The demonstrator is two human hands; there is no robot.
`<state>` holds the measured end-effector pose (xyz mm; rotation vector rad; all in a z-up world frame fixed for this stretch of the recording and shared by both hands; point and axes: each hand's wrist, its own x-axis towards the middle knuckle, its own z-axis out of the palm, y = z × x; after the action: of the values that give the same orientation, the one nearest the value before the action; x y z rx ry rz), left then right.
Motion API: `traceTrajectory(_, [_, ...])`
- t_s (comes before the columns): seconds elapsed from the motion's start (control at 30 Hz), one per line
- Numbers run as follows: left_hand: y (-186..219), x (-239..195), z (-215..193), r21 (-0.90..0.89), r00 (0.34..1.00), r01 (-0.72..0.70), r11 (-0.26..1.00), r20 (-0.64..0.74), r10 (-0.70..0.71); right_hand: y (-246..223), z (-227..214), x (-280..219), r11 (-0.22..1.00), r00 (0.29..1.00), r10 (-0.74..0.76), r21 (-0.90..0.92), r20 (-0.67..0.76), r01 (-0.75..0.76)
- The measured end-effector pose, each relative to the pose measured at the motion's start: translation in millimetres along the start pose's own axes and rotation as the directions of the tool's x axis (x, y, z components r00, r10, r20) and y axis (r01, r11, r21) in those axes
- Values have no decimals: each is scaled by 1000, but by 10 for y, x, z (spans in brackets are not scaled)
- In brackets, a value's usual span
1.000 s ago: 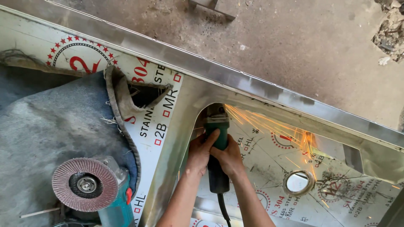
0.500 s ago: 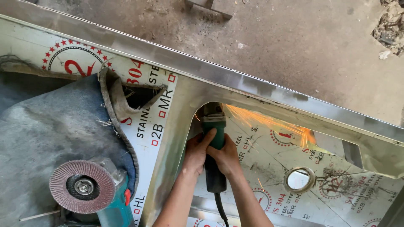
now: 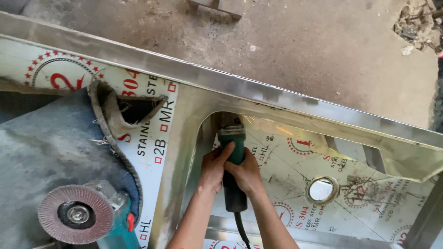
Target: Grind and smooth the edges and surfaces of a stainless steel sink using an angle grinder.
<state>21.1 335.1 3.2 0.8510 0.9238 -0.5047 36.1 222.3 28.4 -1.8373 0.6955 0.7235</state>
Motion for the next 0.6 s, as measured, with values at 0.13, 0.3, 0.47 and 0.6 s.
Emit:
traceTrajectory(0.13, [-44, -114, 322, 71, 998, 69, 995, -15, -68, 131, -322, -54, 1000, 1000, -1, 7, -1, 1])
traceTrajectory(0.3, [-749, -556, 1013, 247, 992, 89, 965, 62, -107, 298, -1417, -587, 998, 994, 52, 27, -97, -50])
traceTrajectory(0.47, [-1124, -2015, 1763, 449, 921, 236, 862, 181, -346, 758, -2638, -1851, 861, 996, 72, 502, 49, -87])
traceTrajectory(0.6, [-1709, -3154, 1857, 578, 856, 299, 760, 189, -481, 1368, -3063, -2815, 762, 999, 22, 646, 37, -41])
